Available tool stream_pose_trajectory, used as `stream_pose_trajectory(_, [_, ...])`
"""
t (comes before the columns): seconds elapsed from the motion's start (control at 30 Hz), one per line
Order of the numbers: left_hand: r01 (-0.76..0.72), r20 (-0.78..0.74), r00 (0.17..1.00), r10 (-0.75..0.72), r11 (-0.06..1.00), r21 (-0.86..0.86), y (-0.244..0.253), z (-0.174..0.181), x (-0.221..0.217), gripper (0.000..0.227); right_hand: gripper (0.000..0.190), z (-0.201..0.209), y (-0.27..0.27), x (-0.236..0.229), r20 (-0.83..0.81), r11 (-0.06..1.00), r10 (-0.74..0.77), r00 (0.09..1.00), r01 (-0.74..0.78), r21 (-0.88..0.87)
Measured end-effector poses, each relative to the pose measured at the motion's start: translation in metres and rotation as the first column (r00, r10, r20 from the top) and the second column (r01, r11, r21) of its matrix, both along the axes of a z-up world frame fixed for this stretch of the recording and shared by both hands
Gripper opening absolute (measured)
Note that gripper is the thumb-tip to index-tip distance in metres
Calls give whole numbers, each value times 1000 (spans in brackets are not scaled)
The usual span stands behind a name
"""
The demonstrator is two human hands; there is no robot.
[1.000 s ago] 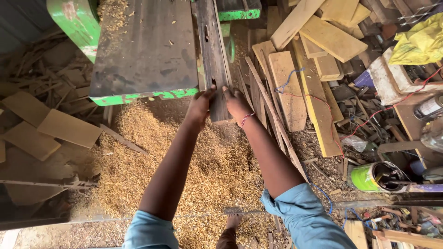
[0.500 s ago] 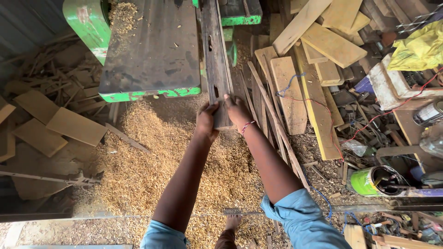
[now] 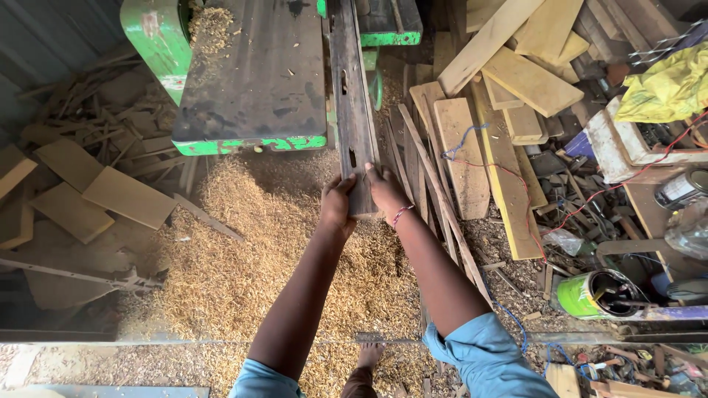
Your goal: Operating a surface planer to smooth wood planks in a woodworking shop.
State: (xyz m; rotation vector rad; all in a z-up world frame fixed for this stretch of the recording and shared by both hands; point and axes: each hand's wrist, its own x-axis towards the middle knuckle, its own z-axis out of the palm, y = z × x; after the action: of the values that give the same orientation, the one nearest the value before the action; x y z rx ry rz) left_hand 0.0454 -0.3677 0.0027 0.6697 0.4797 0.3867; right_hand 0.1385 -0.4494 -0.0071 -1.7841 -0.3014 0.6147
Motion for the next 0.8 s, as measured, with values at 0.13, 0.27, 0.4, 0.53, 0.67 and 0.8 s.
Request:
stream_pose_trajectory(0.13, [-17,-59,998,17,1000,-1,-8,9,-9,50,57,-6,-6,-4,-5,1000,8,1000,-8,10])
stream_pose_trajectory(0.27, [-32,-37,999,32,999,7,-13,2,-16,47,58,-6,-13,-14,16,1000,3,1000,-3,3])
stream_pose_trajectory(0.4, [-47,-45,998,47,999,7,-20,2,-23,44,60,-9,-20,-22,1,1000,-6,1000,6,30])
stream_pose_trajectory(0.53, [-64,-39,997,65,998,22,-28,2,-32,46,62,-8,-28,-31,-54,996,0,999,5,85])
stream_pose_trajectory(0.67, [-84,-119,989,82,996,-11,-38,14,-45,47,60,16,-37,-51,-129,997,-1,992,11,76])
stream_pose_trajectory(0.8, [-78,-112,991,79,997,16,-46,18,-56,47,60,5,-43,-55,-139,997,10,990,0,76])
